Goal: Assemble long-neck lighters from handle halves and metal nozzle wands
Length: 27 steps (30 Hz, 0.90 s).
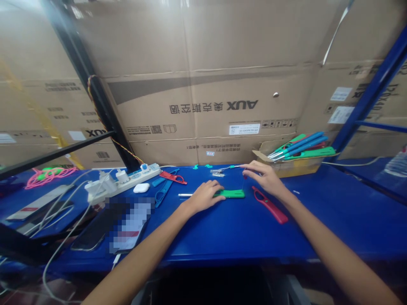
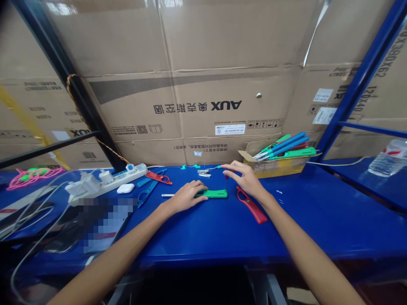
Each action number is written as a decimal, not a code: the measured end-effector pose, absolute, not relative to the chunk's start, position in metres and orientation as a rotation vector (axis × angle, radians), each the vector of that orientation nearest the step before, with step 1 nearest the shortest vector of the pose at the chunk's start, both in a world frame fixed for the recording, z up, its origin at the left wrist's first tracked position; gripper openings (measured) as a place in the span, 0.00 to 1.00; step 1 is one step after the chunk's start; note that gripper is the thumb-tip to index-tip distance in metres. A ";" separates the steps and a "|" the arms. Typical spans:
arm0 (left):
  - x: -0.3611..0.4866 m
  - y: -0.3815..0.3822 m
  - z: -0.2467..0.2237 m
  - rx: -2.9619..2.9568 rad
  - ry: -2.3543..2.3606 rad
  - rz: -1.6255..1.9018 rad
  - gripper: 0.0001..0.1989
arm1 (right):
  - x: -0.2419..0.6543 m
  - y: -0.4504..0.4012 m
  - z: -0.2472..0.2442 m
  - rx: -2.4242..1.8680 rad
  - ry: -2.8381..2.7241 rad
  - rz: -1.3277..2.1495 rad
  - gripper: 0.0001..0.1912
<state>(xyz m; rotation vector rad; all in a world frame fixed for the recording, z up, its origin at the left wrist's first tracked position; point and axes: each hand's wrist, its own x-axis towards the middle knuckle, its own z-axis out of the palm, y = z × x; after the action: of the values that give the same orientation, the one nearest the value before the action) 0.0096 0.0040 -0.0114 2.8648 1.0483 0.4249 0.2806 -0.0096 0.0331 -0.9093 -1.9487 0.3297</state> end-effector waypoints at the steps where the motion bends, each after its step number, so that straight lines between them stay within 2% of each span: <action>1: 0.010 0.004 -0.011 2.865 1.052 0.423 0.18 | 0.281 -0.010 0.034 -0.908 -1.964 0.338 0.17; 4: 0.009 0.004 -0.011 2.864 1.050 0.431 0.18 | 0.282 -0.013 0.038 -0.890 -1.995 0.442 0.20; 7: 0.009 0.004 -0.011 2.860 1.039 0.436 0.18 | 0.283 -0.014 0.039 -0.884 -1.962 0.527 0.18; 14: 0.009 0.004 -0.011 2.848 1.045 0.435 0.17 | 0.283 -0.014 0.040 -0.905 -1.936 0.424 0.16; 21: 0.010 0.003 -0.010 2.849 1.049 0.423 0.18 | 0.286 -0.015 0.040 -0.890 -1.945 0.603 0.18; 27: 0.011 0.002 -0.008 2.852 1.078 0.395 0.18 | 0.282 -0.011 0.038 -0.911 -1.927 0.448 0.16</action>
<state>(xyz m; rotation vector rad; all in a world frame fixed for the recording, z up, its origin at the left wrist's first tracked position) 0.0108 0.0017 -0.0079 2.8524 1.0781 0.3950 0.2822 -0.0114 0.0379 -0.9111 -1.9273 0.4480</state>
